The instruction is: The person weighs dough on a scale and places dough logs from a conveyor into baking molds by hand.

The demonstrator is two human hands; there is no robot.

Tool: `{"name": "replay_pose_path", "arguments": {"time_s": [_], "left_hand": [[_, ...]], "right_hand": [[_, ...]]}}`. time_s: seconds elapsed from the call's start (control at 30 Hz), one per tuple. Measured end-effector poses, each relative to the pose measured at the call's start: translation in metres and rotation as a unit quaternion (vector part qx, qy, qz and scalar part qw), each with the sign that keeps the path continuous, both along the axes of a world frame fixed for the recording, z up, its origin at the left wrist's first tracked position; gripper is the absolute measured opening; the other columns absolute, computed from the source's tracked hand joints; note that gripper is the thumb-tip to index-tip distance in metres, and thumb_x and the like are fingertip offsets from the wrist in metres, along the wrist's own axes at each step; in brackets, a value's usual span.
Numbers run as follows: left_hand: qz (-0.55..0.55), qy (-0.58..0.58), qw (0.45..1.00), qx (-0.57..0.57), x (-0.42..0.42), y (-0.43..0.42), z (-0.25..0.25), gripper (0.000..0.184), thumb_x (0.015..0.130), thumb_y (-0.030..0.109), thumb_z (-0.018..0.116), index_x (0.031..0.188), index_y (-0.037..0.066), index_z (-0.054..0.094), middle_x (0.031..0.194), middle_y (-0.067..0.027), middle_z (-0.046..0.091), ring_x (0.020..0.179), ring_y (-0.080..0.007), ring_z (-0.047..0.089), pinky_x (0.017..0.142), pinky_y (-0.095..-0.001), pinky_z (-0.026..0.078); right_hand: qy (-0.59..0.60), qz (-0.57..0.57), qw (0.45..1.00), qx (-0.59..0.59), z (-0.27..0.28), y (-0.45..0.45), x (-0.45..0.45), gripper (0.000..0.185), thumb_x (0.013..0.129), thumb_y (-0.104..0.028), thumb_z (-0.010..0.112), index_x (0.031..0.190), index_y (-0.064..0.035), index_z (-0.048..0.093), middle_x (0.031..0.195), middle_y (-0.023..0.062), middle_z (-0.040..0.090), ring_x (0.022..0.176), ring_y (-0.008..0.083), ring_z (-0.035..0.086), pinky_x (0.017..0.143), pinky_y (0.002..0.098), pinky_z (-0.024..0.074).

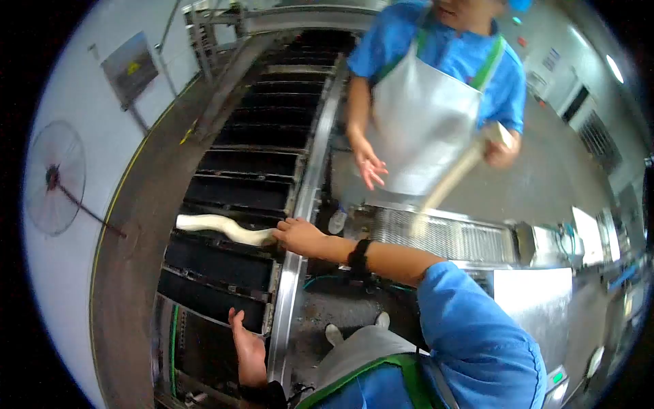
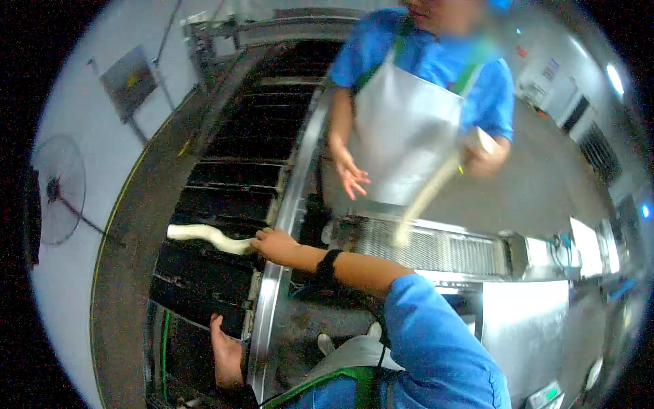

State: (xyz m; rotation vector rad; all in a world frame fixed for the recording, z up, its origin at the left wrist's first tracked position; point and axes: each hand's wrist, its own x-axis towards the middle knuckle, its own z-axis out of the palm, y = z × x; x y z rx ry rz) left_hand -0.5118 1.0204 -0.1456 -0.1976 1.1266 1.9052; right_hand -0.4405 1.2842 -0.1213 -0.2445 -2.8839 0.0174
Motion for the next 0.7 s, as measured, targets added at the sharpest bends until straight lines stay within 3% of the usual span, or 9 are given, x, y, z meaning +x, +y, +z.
{"name": "replay_pose_path", "arguments": {"time_s": [0.13, 0.27, 0.37, 0.43, 0.47, 0.5, 0.57, 0.6, 0.7], "left_hand": [[0.033, 0.083, 0.996, -0.025, 0.003, -0.007, -0.019, 0.056, 0.069, 0.03, 0.051, 0.118, 0.014, 0.029, 0.116, -0.0072, 0.032, 0.106, -0.0239, 0.031, 0.089, -0.0377, 0.024], [0.05, 0.239, 0.969, 0.041, -0.04, -0.033, -0.078, 0.055, 0.071, 0.032, 0.048, 0.117, 0.007, 0.031, 0.112, -0.0116, 0.038, 0.099, -0.0256, 0.039, 0.085, -0.0381, 0.03], [0.09, 0.193, 0.972, -0.097, -0.039, -0.006, -0.05, 0.054, 0.072, 0.032, 0.046, 0.116, 0.004, 0.032, 0.109, -0.0142, 0.04, 0.096, -0.0272, 0.042, 0.081, -0.0376, 0.034], [0.125, 0.326, 0.909, -0.227, 0.008, 0.015, 0.002, 0.054, 0.073, 0.033, 0.045, 0.115, 0.002, 0.032, 0.109, -0.0154, 0.038, 0.095, -0.0287, 0.041, 0.078, -0.0376, 0.036], [0.112, 0.33, 0.908, -0.232, 0.003, 0.01, -0.006, 0.054, 0.073, 0.033, 0.045, 0.115, 0.002, 0.032, 0.109, -0.0154, 0.038, 0.095, -0.0287, 0.041, 0.078, -0.0376, 0.036], [0.024, 0.536, 0.799, -0.274, -0.011, -0.005, -0.021, 0.052, 0.074, 0.029, 0.044, 0.116, 0.002, 0.03, 0.11, -0.0157, 0.036, 0.096, -0.0292, 0.04, 0.08, -0.0381, 0.035], [-0.069, 0.709, 0.636, -0.296, -0.018, -0.004, -0.02, 0.05, 0.075, 0.025, 0.043, 0.117, 0.001, 0.028, 0.111, -0.016, 0.035, 0.097, -0.0297, 0.039, 0.081, -0.0386, 0.034], [-0.075, 0.74, 0.594, -0.306, -0.024, -0.007, -0.021, 0.05, 0.075, 0.025, 0.043, 0.117, 0.001, 0.028, 0.111, -0.0161, 0.035, 0.098, -0.0297, 0.038, 0.081, -0.0385, 0.034], [-0.092, 0.743, 0.572, -0.337, -0.037, -0.017, -0.025, 0.049, 0.075, 0.023, 0.042, 0.117, 0.001, 0.028, 0.111, -0.0161, 0.035, 0.098, -0.0297, 0.038, 0.081, -0.0385, 0.034]], "right_hand": [[0.001, -0.074, 0.997, -0.031, 0.001, 0.001, 0.114, 0.03, 0.066, -0.016, 0.055, 0.093, -0.0083, 0.047, 0.086, 0.0085, 0.049, 0.083, 0.0255, 0.048, 0.067, 0.0353, 0.0399], [-0.012, -0.206, 0.97, -0.126, -0.001, 0.02, 0.248, 0.034, 0.067, -0.015, 0.056, 0.098, -0.0072, 0.046, 0.095, 0.0123, 0.049, 0.089, 0.0293, 0.047, 0.074, 0.0388, 0.0396], [-0.035, -0.333, 0.921, -0.201, -0.012, 0.033, 0.344, 0.037, 0.072, -0.018, 0.054, 0.106, -0.0072, 0.043, 0.101, 0.014, 0.048, 0.093, 0.0297, 0.046, 0.078, 0.0385, 0.0385], [-0.044, -0.414, 0.884, -0.213, -0.037, 0.039, 0.401, 0.037, 0.068, -0.02, 0.058, 0.1, -0.0083, 0.046, 0.092, 0.0136, 0.051, 0.087, 0.0305, 0.049, 0.072, 0.0395, 0.0411], [-0.06, -0.445, 0.867, -0.214, -0.048, 0.039, 0.426, 0.037, 0.067, -0.02, 0.058, 0.1, -0.0087, 0.047, 0.091, 0.0136, 0.051, 0.086, 0.0303, 0.049, 0.072, 0.0394, 0.0412], [-0.08, -0.473, 0.85, -0.217, -0.059, 0.04, 0.45, 0.037, 0.067, -0.02, 0.059, 0.1, -0.0091, 0.047, 0.091, 0.0136, 0.052, 0.086, 0.0301, 0.049, 0.072, 0.0392, 0.0414], [-0.039, -0.49, 0.836, -0.243, -0.071, 0.041, 0.495, 0.037, 0.066, -0.019, 0.059, 0.1, -0.0092, 0.049, 0.089, 0.0138, 0.053, 0.086, 0.0302, 0.05, 0.072, 0.0388, 0.0416], [-0.043, -0.508, 0.829, -0.23, -0.073, 0.04, 0.511, 0.036, 0.066, -0.018, 0.059, 0.099, -0.0089, 0.049, 0.09, 0.0137, 0.053, 0.085, 0.0308, 0.05, 0.071, 0.0387, 0.0418], [-0.015, -0.518, 0.825, -0.225, -0.082, 0.047, 0.552, 0.032, 0.068, -0.016, 0.058, 0.095, -0.0039, 0.048, 0.085, 0.0171, 0.052, 0.082, 0.0324, 0.05, 0.068, 0.0381, 0.0412]]}}
